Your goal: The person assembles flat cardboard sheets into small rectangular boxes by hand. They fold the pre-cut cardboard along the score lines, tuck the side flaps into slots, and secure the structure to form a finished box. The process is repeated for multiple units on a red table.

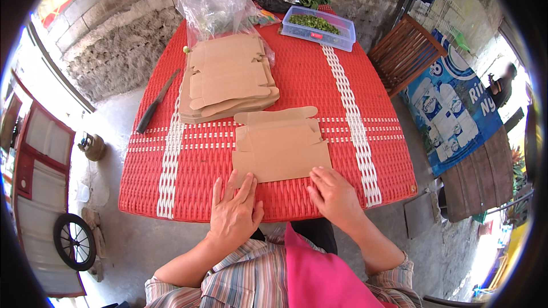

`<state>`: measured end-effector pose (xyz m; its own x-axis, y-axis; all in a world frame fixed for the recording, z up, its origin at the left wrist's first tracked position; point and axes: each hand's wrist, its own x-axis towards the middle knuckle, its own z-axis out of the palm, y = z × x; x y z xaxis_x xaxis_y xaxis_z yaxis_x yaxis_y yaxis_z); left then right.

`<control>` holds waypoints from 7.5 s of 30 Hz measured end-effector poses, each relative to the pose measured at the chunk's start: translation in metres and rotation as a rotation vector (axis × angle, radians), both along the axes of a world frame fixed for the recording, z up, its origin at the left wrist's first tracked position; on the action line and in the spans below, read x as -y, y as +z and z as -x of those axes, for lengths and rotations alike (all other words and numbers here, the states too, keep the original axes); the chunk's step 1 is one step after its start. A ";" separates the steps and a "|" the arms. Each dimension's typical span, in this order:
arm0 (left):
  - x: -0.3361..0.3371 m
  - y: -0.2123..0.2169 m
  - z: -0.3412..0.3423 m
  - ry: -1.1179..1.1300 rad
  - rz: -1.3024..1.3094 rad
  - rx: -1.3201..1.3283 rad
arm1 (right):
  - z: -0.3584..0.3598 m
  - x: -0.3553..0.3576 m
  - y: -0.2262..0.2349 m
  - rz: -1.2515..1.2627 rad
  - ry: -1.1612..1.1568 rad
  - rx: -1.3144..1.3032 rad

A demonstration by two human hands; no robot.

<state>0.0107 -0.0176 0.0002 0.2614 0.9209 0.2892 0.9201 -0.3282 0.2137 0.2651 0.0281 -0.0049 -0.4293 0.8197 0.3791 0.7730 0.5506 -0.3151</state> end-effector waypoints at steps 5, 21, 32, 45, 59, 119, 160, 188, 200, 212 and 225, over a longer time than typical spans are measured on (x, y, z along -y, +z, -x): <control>-0.020 0.008 0.006 0.011 0.036 0.179 | -0.007 -0.019 0.016 0.165 -0.034 -0.278; -0.089 -0.007 0.034 0.119 0.155 0.808 | -0.021 -0.086 -0.003 0.508 -0.236 -0.600; -0.075 0.026 0.033 -0.170 -0.132 0.783 | -0.021 -0.069 0.029 0.130 0.087 -0.585; -0.010 0.016 0.030 -0.477 -0.051 0.146 | -0.035 0.003 0.013 0.081 0.442 0.054; -0.032 -0.005 -0.006 0.109 0.118 0.457 | 0.005 -0.005 0.005 0.179 -0.085 -0.365; -0.012 0.003 -0.044 -0.295 -0.017 0.163 | -0.023 -0.047 0.021 0.122 -0.182 -0.546; -0.012 0.004 0.046 -0.492 0.127 0.141 | 0.010 0.009 0.025 0.314 0.086 -0.671; -0.014 -0.004 0.019 -0.093 -0.063 0.175 | 0.006 0.004 0.021 0.196 0.366 0.105; 0.015 0.001 0.027 -0.350 0.050 0.276 | 0.004 0.002 0.019 0.225 0.384 0.083; -0.002 0.014 0.016 -0.303 0.039 0.312 | 0.000 -0.006 0.014 0.254 0.357 -0.033; -0.025 0.000 -0.013 -0.147 -0.204 0.118 | 0.033 -0.011 0.006 0.057 0.125 -0.212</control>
